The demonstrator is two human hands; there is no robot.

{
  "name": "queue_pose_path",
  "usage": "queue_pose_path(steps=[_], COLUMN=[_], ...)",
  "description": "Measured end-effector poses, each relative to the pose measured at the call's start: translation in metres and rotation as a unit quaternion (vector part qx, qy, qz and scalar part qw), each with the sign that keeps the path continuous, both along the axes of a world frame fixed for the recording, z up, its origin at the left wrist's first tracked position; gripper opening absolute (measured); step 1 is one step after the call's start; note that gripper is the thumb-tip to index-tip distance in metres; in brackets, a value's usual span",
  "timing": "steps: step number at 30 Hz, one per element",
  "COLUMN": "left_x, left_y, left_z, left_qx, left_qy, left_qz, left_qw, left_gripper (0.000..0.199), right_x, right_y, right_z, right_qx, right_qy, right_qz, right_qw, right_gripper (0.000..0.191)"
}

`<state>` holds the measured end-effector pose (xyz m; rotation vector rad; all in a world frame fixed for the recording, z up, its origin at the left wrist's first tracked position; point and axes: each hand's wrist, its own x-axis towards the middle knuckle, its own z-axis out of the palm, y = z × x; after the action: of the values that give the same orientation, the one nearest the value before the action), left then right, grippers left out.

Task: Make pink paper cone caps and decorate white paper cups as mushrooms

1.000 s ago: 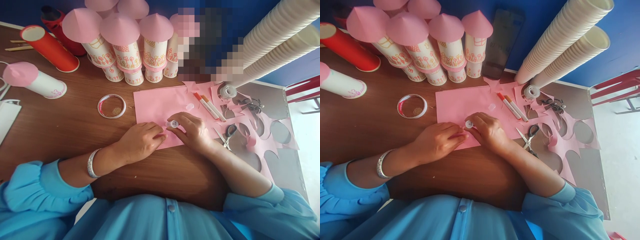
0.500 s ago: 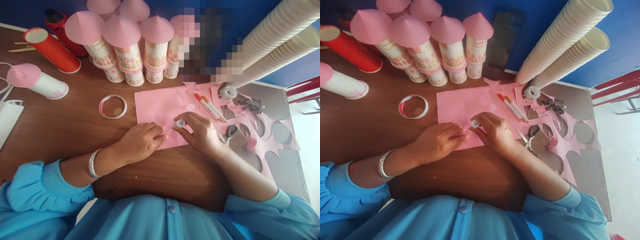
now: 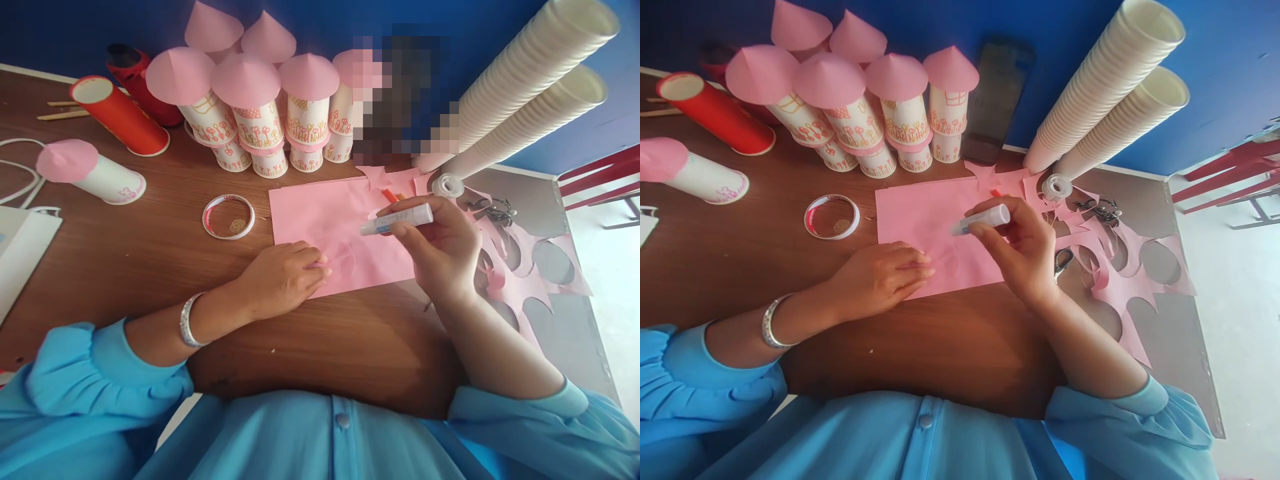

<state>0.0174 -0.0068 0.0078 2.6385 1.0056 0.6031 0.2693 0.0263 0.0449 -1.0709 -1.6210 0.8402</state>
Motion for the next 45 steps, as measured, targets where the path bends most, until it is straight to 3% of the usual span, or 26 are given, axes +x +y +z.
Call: queue_pose_path(steps=[3, 6, 8, 11, 14, 18, 20, 23, 26, 28, 31, 35, 41, 43, 45], left_x=[-0.005, -0.006, -0.002, 0.012, 0.03, 0.042, 0.042, 0.038, 0.035, 0.033, 0.032, 0.033, 0.037, 0.036, 0.035], left_y=[0.006, 0.013, 0.017, 0.021, 0.023, 0.026, 0.027, 0.027, 0.025, 0.025, 0.026, 0.026, 0.026, 0.026, 0.027], left_z=[0.008, 0.02, 0.029, 0.04, 0.044, 0.038, 0.036, 0.036, 0.038, 0.039, 0.038, 0.036, 0.029, 0.028, 0.029], left_qx=[-0.025, -0.072, -0.14, -0.257, -0.323, -0.339, -0.323, -0.29, -0.251, -0.233, -0.22, -0.237, -0.331, -0.34, -0.325], left_qy=[-0.068, -0.156, -0.229, -0.34, -0.414, -0.491, -0.503, -0.496, -0.457, -0.435, -0.433, -0.452, -0.508, -0.512, -0.508], left_qz=[-0.013, 0.036, 0.076, 0.1, 0.11, 0.129, 0.136, 0.124, 0.115, 0.106, 0.099, 0.108, 0.149, 0.148, 0.144], left_qw=[0.997, 0.984, 0.96, 0.899, 0.844, 0.792, 0.79, 0.809, 0.845, 0.863, 0.868, 0.853, 0.781, 0.775, 0.785], left_gripper=[0.015, 0.013, 0.023, 0.042, 0.029, 0.026, 0.027, 0.024, 0.023, 0.024, 0.026, 0.022, 0.029, 0.033, 0.033], right_x=[-0.004, -0.01, -0.014, -0.022, -0.026, -0.02, -0.016, -0.012, -0.013, -0.016, -0.018, -0.016, -0.019, -0.019, -0.017], right_y=[0.003, 0.004, 0.001, -0.006, -0.011, -0.009, -0.007, -0.006, -0.008, -0.01, -0.01, -0.007, -0.004, -0.005, -0.006], right_z=[-0.005, -0.01, -0.012, -0.014, -0.017, -0.02, -0.022, -0.023, -0.024, -0.025, -0.025, -0.024, -0.024, -0.023, -0.022], right_qx=[-0.118, -0.219, -0.262, -0.302, -0.305, -0.26, -0.239, -0.265, -0.329, -0.346, -0.343, -0.31, -0.125, -0.137, -0.21], right_qy=[0.162, 0.258, 0.299, 0.334, 0.328, 0.298, 0.287, 0.269, 0.226, 0.208, 0.229, 0.25, 0.241, 0.237, 0.229], right_qz=[0.05, 0.102, 0.127, 0.149, 0.166, 0.15, 0.135, 0.165, 0.217, 0.218, 0.199, 0.177, 0.093, 0.094, 0.142], right_qw=[0.978, 0.936, 0.908, 0.88, 0.878, 0.906, 0.918, 0.911, 0.891, 0.889, 0.889, 0.9, 0.958, 0.957, 0.94], right_gripper=[0.023, 0.03, 0.03, 0.032, 0.033, 0.036, 0.036, 0.034, 0.052, 0.063, 0.061, 0.041, 0.033, 0.035, 0.037])
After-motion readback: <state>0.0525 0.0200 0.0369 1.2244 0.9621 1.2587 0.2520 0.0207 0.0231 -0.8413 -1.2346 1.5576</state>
